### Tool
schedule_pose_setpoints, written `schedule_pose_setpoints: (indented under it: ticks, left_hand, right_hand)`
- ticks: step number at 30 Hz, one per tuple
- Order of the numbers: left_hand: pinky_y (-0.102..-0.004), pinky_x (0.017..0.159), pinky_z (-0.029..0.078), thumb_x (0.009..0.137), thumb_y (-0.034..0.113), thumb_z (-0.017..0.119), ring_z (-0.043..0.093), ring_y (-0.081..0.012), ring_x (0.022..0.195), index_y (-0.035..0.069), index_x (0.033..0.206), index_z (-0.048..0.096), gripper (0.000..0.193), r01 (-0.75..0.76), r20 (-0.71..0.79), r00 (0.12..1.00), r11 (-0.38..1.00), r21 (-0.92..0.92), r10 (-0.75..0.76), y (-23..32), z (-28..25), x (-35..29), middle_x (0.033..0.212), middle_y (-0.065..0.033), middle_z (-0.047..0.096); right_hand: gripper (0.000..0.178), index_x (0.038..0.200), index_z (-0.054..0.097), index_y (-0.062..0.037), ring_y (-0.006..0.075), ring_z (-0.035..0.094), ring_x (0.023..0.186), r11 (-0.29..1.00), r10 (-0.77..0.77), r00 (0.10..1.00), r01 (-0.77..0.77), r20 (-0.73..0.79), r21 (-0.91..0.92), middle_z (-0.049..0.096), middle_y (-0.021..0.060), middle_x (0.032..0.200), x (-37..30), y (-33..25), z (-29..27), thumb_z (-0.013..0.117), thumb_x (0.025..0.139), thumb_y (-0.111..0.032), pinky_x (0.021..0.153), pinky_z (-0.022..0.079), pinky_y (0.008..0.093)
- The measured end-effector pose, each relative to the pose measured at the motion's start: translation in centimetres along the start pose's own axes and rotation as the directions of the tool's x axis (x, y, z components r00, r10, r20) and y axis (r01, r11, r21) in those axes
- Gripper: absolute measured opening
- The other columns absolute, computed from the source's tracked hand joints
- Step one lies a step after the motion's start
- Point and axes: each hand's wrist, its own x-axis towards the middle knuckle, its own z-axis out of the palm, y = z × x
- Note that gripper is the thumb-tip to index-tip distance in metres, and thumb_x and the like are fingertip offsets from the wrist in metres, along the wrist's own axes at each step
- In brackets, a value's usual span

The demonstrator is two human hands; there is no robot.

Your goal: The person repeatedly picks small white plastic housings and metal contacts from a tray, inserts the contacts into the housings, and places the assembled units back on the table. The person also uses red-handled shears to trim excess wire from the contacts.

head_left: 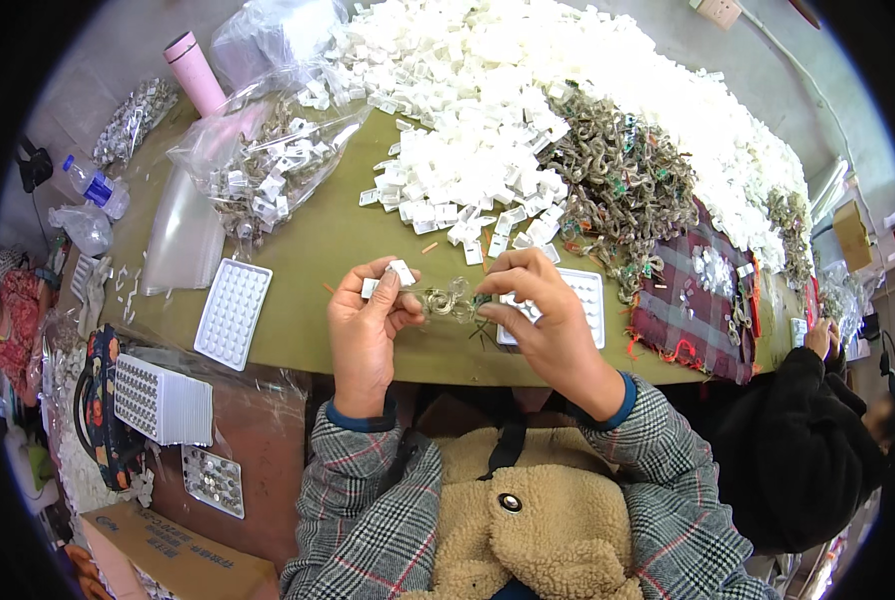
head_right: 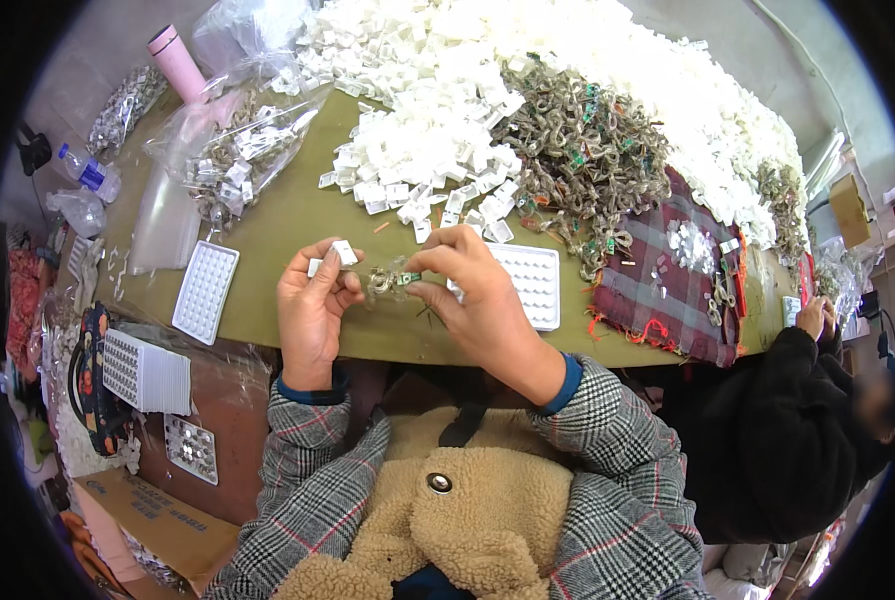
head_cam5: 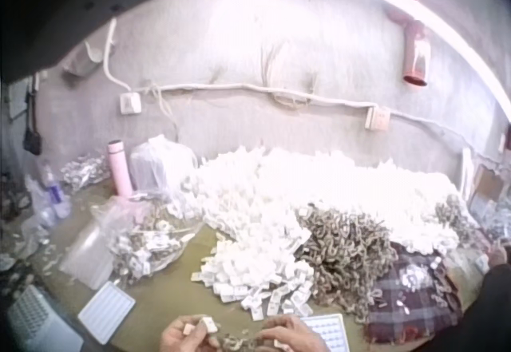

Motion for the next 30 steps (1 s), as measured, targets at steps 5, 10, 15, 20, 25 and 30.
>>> schedule_pose_setpoints:
  ticks: [5,10,15,20,25,30]
  left_hand:
    - [-0.0258,0.061,0.058,0.098,0.012,0.062,0.065,-0.0119,0.069,-0.001,0.11,0.06,0.018,0.049,0.021,0.998,0.995,0.091,-0.051,-0.6,0.4,0.1,0.098,-0.0134,0.07]
    - [-0.0251,0.06,0.057,0.099,0.014,0.061,0.066,-0.0121,0.07,-0.001,0.112,0.06,0.02,0.12,0.008,0.993,0.993,0.009,-0.121,-0.3,0.3,0.6,0.099,-0.0137,0.07]
    - [-0.0237,0.058,0.056,0.099,0.012,0.06,0.066,-0.0117,0.069,-0.002,0.11,0.061,0.018,0.093,-0.088,0.993,0.986,0.136,-0.082,0.0,0.4,0.7,0.091,-0.011,0.069]
    - [-0.0224,0.055,0.053,0.097,0.007,0.059,0.063,-0.0096,0.062,-0.002,0.105,0.062,0.012,0.016,-0.062,0.998,0.86,0.51,0.018,0.7,-0.2,0.9,0.087,-0.0082,0.065]
    - [-0.0281,0.051,0.049,0.09,0.005,0.065,0.061,-0.0149,0.056,-0.002,0.1,0.063,0.012,-0.026,-0.046,0.993,0.574,0.818,0.111,0.9,-0.4,0.8,0.082,-0.0091,0.064]
    - [-0.0315,0.056,0.045,0.085,0.005,0.069,0.059,-0.0182,0.061,-0.003,0.094,0.065,0.013,-0.346,0.291,0.892,0.107,0.932,0.345,2.7,0.9,1.1,0.074,-0.0102,0.064]
  right_hand:
    - [0.012,0.101,0.066,-0.0003,0.0114,0.06,0.091,0.624,0.403,0.913,-0.325,0.064,0.711,0.064,0.0046,0.106,0.5,1.0,0.0,0.07,0.089,0.0,0.083,0.049,0.0254]
    - [0.014,0.109,0.061,-0.0028,0.0136,0.062,0.094,0.399,0.466,0.884,-0.179,-0.031,0.899,0.067,0.0069,0.104,1.0,2.4,0.8,0.064,0.096,-0.007,0.089,0.049,0.029]
    - [0.013,0.108,0.057,-0.0043,0.0148,0.063,0.09,0.446,0.479,0.875,-0.173,-0.07,0.878,0.067,0.0076,0.103,1.3,2.7,1.3,0.063,0.097,-0.008,0.088,0.05,0.0285]
    - [0.014,0.104,0.052,-0.0054,0.0119,0.063,0.088,0.466,0.473,0.881,-0.22,-0.031,0.857,0.068,0.009,0.1,0.6,2.5,1.4,0.063,0.097,-0.008,0.079,0.049,0.0244]
    - [0.015,0.103,0.051,-0.0027,0.0095,0.061,0.082,0.561,0.427,0.888,-0.111,-0.171,0.82,0.06,0.0031,0.087,0.3,1.7,1.5,0.064,0.096,-0.005,0.072,0.048,0.0224]
    - [0.011,0.091,0.063,-0.0005,0.0112,0.066,0.082,0.922,0.236,0.972,-0.219,-0.015,0.32,0.069,0.0042,0.092,-1.6,0.7,0.5,0.07,0.085,0.005,0.073,0.051,0.0258]
